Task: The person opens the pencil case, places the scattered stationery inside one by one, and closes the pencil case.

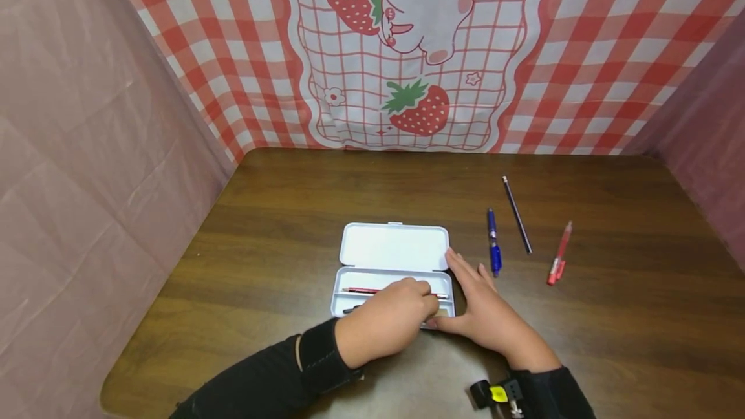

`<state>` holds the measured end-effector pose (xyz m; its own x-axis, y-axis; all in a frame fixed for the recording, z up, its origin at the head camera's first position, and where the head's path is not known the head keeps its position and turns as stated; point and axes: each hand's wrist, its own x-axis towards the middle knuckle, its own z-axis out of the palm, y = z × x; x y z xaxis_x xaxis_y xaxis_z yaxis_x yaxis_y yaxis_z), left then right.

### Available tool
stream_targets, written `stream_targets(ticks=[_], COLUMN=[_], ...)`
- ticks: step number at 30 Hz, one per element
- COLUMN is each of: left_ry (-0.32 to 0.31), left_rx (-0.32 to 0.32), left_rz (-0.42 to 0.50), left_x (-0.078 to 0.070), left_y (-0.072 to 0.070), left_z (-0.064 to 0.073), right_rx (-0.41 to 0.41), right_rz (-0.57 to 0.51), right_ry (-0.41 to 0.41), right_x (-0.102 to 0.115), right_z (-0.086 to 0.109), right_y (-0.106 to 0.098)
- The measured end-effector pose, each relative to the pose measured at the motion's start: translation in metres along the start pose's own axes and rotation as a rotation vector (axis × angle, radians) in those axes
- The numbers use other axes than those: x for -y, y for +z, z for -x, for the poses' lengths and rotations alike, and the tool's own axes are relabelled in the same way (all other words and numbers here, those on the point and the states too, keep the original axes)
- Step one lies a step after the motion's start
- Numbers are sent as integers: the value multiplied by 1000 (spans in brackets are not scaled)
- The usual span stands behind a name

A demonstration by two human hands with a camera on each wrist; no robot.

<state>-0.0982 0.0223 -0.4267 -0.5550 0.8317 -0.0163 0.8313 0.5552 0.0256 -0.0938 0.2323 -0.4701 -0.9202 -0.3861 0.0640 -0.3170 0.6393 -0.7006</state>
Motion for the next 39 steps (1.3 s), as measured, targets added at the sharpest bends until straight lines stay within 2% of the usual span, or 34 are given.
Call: stream_targets(ticks=[4,6,9,14,16,19,22,24,29,32,36,39], left_ry=[-17,-71,-204,-431,-523,-670,-757,-771,-713,-702,-704,-705], left_rx=[5,14,-1,-97,-113,-76,-27,-4,18,15,6,-1], left_rz=[52,103,186,282,303,384,487,543,630,657,662,657], left_x=[5,11,25,56,67,82,93,98,106,108,107,104], left_y=[-5,-10,-16,-19,-18,-16,-10,-5,4,6,9,13], left_z=[3,7,20,51,64,81,90,93,92,91,89,87], right_rx=[7,14,27,42,41,38,27,13,-56,-119,-176,-172], right_rz=[-5,-2,6,8,10,10,-4,-25,-88,-89,-45,41], right_ry=[5,9,21,58,64,63,67,68,80,87,127,159], right_x=[0,0,0,1,2,3,3,3,7,12,18,21], right_z=[1,0,-1,-3,-3,-3,-3,-2,2,3,5,11], right_y=[-1,-1,-1,-1,-2,-1,-1,-1,-6,-11,-19,-28])
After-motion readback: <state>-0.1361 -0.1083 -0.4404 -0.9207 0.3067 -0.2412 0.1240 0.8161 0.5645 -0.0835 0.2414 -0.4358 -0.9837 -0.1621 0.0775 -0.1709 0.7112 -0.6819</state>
